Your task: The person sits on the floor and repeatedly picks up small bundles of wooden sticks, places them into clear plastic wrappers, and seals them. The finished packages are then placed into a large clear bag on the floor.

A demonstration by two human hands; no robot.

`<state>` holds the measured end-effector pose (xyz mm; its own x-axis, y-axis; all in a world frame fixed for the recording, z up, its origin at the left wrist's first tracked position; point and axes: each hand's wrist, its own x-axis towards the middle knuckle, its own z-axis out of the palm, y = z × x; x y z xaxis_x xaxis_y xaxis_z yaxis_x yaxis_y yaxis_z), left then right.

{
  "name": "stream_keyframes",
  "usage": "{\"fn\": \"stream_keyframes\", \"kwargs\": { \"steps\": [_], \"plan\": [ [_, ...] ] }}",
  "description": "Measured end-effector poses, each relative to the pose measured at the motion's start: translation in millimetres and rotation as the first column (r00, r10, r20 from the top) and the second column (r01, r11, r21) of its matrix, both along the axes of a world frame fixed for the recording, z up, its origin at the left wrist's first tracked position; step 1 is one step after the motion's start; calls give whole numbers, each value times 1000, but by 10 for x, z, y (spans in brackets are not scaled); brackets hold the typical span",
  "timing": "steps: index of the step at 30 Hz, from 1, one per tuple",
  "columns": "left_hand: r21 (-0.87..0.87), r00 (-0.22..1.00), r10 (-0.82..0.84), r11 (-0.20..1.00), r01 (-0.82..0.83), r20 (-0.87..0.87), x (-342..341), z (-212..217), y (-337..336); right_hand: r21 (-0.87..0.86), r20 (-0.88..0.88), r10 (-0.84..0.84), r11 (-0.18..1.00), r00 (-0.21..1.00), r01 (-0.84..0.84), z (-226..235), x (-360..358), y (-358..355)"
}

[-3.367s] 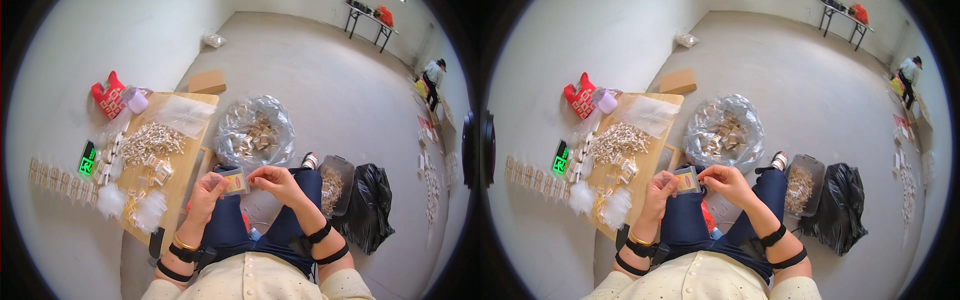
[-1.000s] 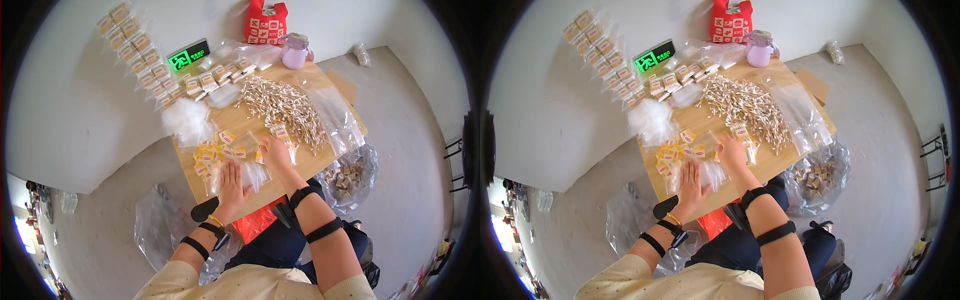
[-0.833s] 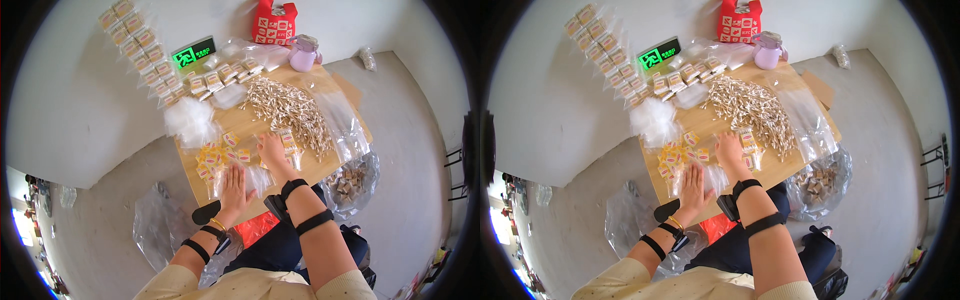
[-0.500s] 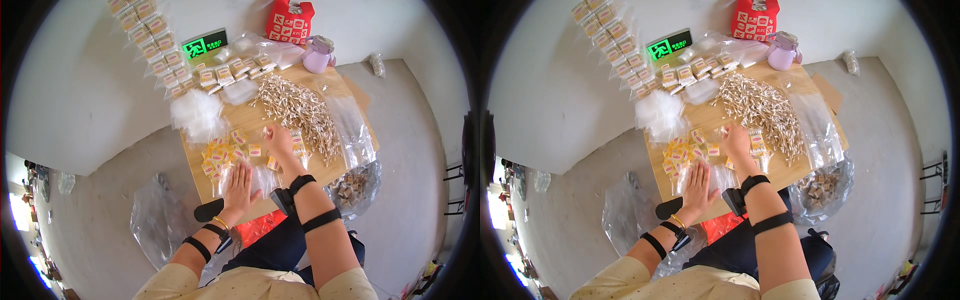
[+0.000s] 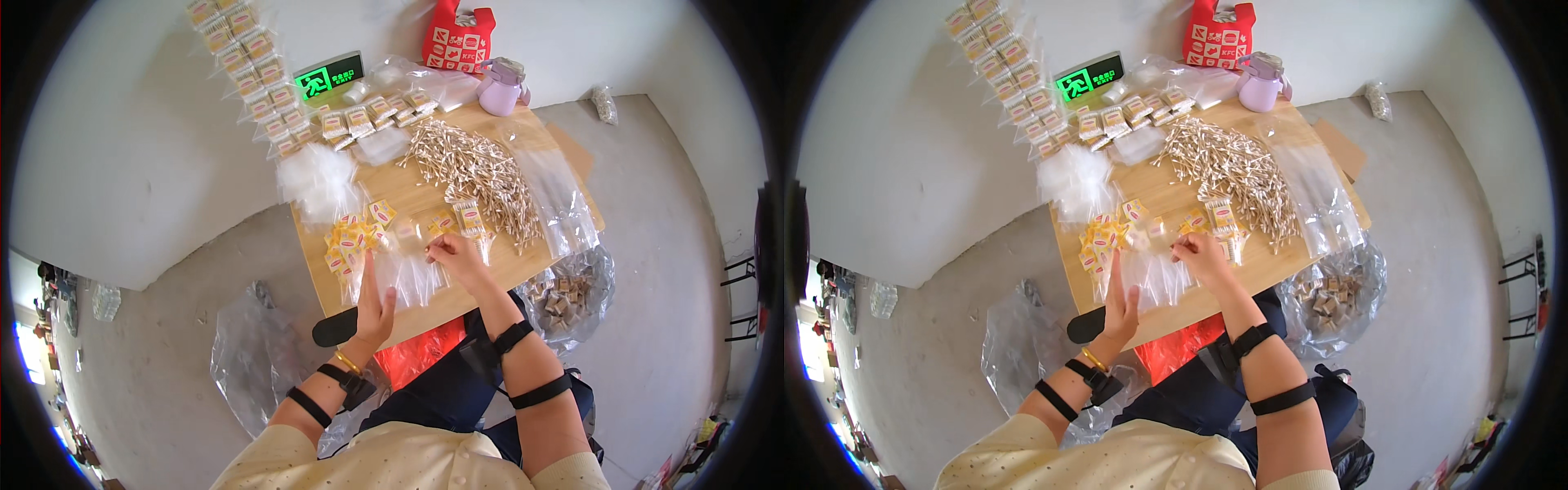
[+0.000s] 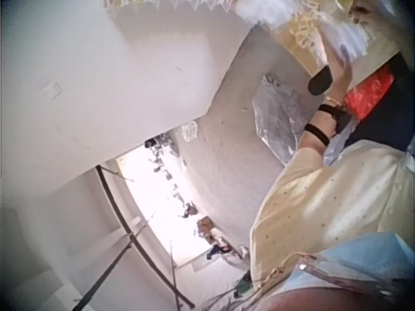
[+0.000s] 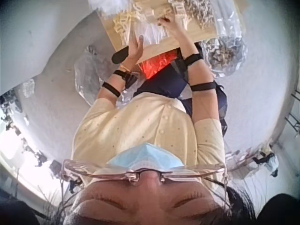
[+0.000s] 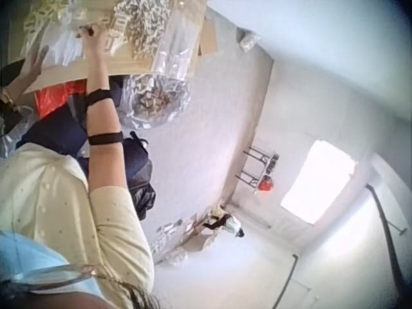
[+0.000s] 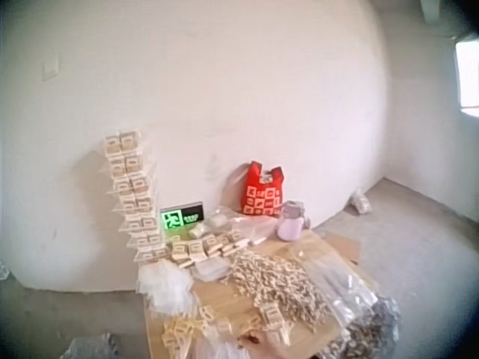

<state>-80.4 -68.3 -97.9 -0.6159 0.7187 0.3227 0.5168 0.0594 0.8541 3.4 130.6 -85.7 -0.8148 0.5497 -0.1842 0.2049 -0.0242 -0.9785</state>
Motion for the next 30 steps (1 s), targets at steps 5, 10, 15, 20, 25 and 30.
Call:
{"fn": "stream_keyframes", "kwargs": {
  "steps": [5, 10, 15, 20, 25, 30],
  "plan": [
    [51, 985, 132, 991, -127, -107, -2, 306, -217, 89, 238, 272, 950, 932, -300, -18, -199, -235],
    [-456, 827, -206, 888, -66, -522, -66, 301, -146, 525, 297, -49, 842, 953, -121, -172, -330, -447],
    [-602, 769, -315, 791, -112, -557, -175, -150, -64, 487, 288, -149, 873, 946, -11, 61, 22, -262],
    [-651, 793, -343, 754, -88, -504, -146, -245, -57, 516, 243, -372, 831, 896, 205, -35, 707, 261],
    [-651, 798, -345, 756, -76, -495, -149, -270, -41, 647, 143, -477, 708, 867, 283, -309, 860, 356],
    [-660, 793, -343, 745, -97, -504, -139, -198, -23, 685, 339, -554, 700, 760, 204, -560, 618, 285]
  ]
}}
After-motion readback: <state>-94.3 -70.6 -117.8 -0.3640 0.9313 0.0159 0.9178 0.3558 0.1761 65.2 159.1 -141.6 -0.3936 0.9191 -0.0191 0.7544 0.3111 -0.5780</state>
